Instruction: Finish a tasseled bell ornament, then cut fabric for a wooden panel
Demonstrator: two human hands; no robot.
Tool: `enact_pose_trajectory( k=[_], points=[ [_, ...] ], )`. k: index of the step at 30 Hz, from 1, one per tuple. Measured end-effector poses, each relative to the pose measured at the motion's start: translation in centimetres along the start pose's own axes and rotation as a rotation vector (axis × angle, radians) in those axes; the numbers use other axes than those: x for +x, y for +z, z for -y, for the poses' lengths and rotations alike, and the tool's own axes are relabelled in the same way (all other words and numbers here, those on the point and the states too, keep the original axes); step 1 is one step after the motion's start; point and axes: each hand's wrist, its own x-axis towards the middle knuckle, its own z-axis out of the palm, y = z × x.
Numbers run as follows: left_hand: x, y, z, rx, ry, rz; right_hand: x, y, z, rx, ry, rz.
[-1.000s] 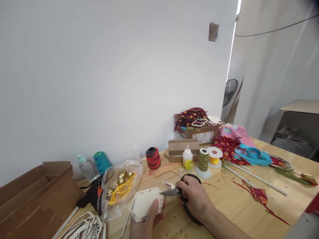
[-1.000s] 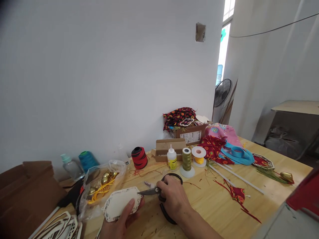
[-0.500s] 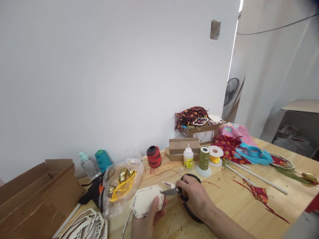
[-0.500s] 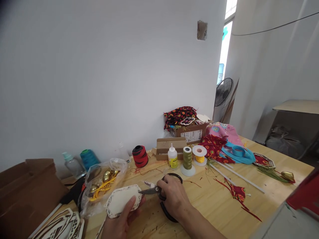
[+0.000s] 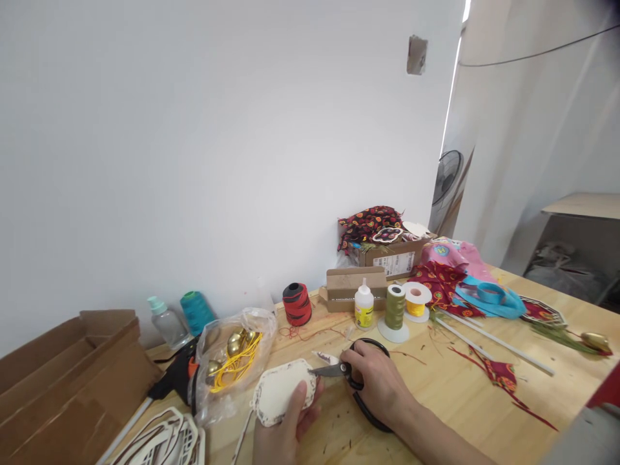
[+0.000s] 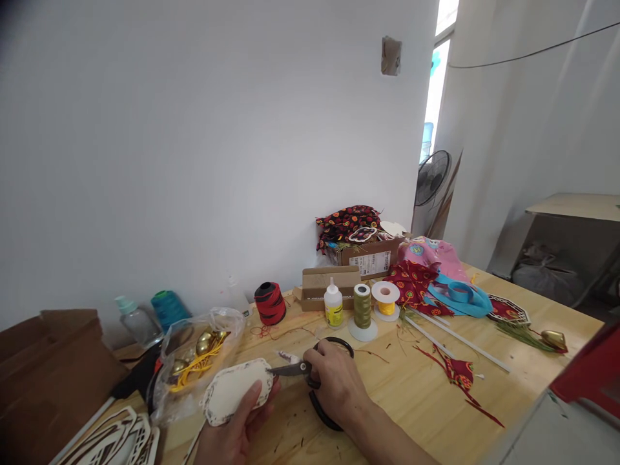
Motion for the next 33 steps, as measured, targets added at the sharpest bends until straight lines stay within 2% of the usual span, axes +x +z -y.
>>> enact_pose_trajectory(
  k=[11, 21, 33],
  points=[
    [-0.26, 0.35, 0.02, 0.03, 0.013, -0.022, -0.04, -0.11, 0.11, -0.008, -0.01, 0.014],
    [-0.16, 0.16, -0.16, 0.069, 0.015, 0.003, 0.09, 0.49, -0.21, -0.028, 0.007, 0.019],
    [0.28, -0.2, 0.15, 0.033, -0.002, -0.006, -0.05, 0.03, 0.05, -0.032, 0.003, 0.029]
  ],
)
